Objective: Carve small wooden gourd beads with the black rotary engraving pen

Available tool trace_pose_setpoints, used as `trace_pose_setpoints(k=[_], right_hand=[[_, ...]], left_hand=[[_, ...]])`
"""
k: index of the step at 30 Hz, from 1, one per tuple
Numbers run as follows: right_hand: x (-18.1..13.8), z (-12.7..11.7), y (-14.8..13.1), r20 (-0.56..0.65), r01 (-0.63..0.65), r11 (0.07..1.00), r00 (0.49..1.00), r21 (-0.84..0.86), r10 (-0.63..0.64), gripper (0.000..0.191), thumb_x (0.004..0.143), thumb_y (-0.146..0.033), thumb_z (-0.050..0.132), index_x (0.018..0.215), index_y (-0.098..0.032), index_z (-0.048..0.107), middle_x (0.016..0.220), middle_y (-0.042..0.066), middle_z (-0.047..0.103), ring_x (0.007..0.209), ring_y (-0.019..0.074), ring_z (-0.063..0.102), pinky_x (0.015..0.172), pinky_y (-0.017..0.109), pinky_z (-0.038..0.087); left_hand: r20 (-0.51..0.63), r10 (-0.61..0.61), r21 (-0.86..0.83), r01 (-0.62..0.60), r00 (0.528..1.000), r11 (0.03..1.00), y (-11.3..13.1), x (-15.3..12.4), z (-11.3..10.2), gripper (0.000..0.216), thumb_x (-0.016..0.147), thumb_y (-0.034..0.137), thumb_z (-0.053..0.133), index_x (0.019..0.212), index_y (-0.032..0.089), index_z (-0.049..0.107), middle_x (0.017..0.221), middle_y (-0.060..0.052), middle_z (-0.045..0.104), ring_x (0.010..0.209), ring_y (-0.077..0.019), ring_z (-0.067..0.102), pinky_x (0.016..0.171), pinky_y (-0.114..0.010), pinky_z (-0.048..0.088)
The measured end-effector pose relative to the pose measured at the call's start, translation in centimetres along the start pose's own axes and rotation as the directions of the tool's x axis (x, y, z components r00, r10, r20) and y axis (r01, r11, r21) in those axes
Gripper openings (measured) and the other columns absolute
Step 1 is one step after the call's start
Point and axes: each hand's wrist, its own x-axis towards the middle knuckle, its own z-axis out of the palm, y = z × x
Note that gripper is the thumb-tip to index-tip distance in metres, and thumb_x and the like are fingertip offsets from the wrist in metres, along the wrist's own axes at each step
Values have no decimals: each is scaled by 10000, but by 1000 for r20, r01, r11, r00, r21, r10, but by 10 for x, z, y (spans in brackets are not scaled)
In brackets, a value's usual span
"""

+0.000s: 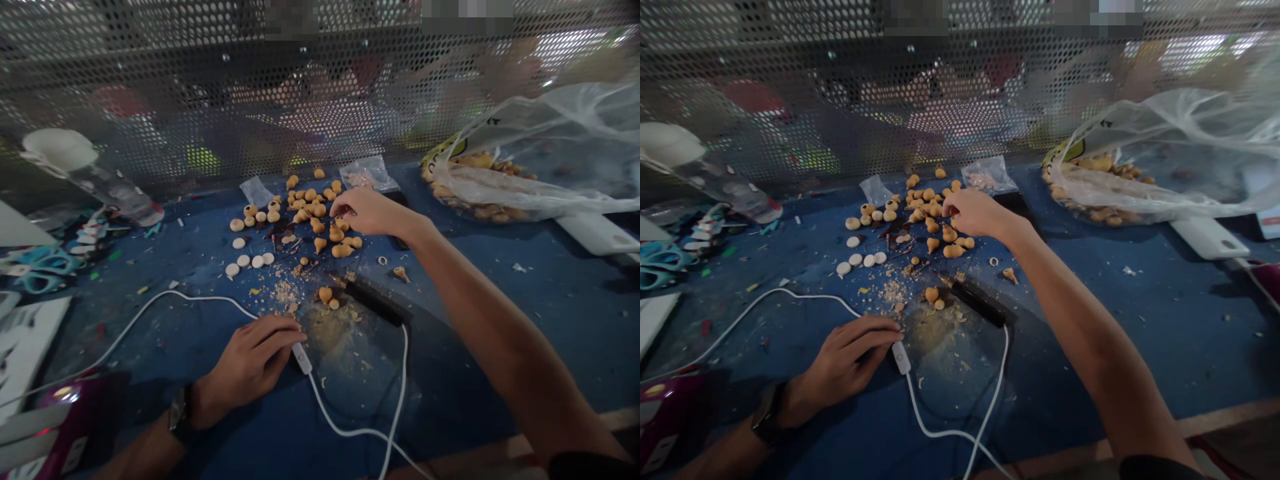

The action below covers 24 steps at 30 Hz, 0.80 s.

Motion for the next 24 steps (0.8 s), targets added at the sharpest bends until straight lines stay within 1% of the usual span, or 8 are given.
trace_pose_setpoints(k=[5, 10, 12, 15, 17, 19, 21, 24], right_hand=[[-1, 2, -9, 23, 9, 999, 1000, 36, -10, 324, 915, -160, 726, 1200, -225, 867, 1119, 82, 848, 1004, 258, 752, 934, 412, 544], [1, 8, -16, 84, 29, 997, 996, 70, -35, 217, 835, -89, 768, 985, -233, 828, 949, 47, 812, 902, 236, 736, 844, 411, 520], [1, 8, -17, 88, 30, 996, 995, 87, -38, 190, 836, -84, 778, 946, -236, 811, 923, 46, 802, 879, 232, 731, 829, 410, 519], [0, 4, -16, 51, 37, 992, 998, 120, -44, 187, 869, -131, 785, 1017, -241, 820, 974, 54, 821, 903, 237, 744, 844, 399, 547], [0, 0, -14, -11, 44, 990, 999, 134, -43, 216, 907, -170, 758, 1104, -235, 820, 1037, 68, 836, 944, 242, 753, 874, 392, 567], [1, -2, -11, -62, 49, 989, 997, 138, -41, 224, 937, -206, 743, 1149, -224, 813, 1062, 77, 839, 968, 245, 755, 896, 388, 574], [1, -1, -8, -63, 52, 990, 997, 134, -44, 180, 938, -227, 771, 1112, -225, 818, 1037, 73, 840, 961, 247, 755, 893, 387, 571], [2, 2, -4, -21, 51, 991, 999, 121, -48, 78, 922, -233, 821, 1001, -238, 822, 979, 60, 841, 936, 250, 757, 868, 383, 559]], left_hand=[[8, -2, -5, 2, 1000, 1000, 0, -1, -1, 270, 1135, 38, 595, 1254, 211, 765, 1113, -72, 889, 982, -183, 896, 852, -263, 733], [14, -2, -3, 2, 1000, 1000, 0, 0, -2, 257, 1147, 45, 587, 1244, 208, 762, 1114, -68, 890, 985, -179, 899, 846, -262, 736], [16, 0, -10, 0, 1000, 1000, 0, 0, -3, 251, 1150, 46, 588, 1240, 203, 763, 1111, -69, 889, 985, -178, 899, 846, -262, 737], [13, 3, -21, -3, 1000, 1000, 0, 1, -2, 242, 1155, 53, 591, 1241, 200, 763, 1113, -75, 889, 989, -179, 900, 844, -258, 736], [12, 8, -21, -8, 1000, 1000, 0, 2, -2, 234, 1159, 58, 591, 1238, 198, 761, 1108, -76, 889, 987, -178, 900, 850, -257, 738], [10, 11, -14, -11, 1000, 1000, 1, 2, -2, 233, 1162, 56, 586, 1234, 197, 757, 1103, -74, 889, 985, -175, 900, 861, -257, 740], [10, 11, -8, -11, 1000, 1000, 1, 2, -1, 236, 1162, 54, 581, 1235, 197, 754, 1103, -73, 890, 981, -172, 900, 867, -257, 741], [10, 3, -10, -3, 1000, 1000, 0, 0, 0, 241, 1150, 49, 590, 1238, 206, 750, 1103, -68, 890, 971, -173, 898, 857, -261, 743]])
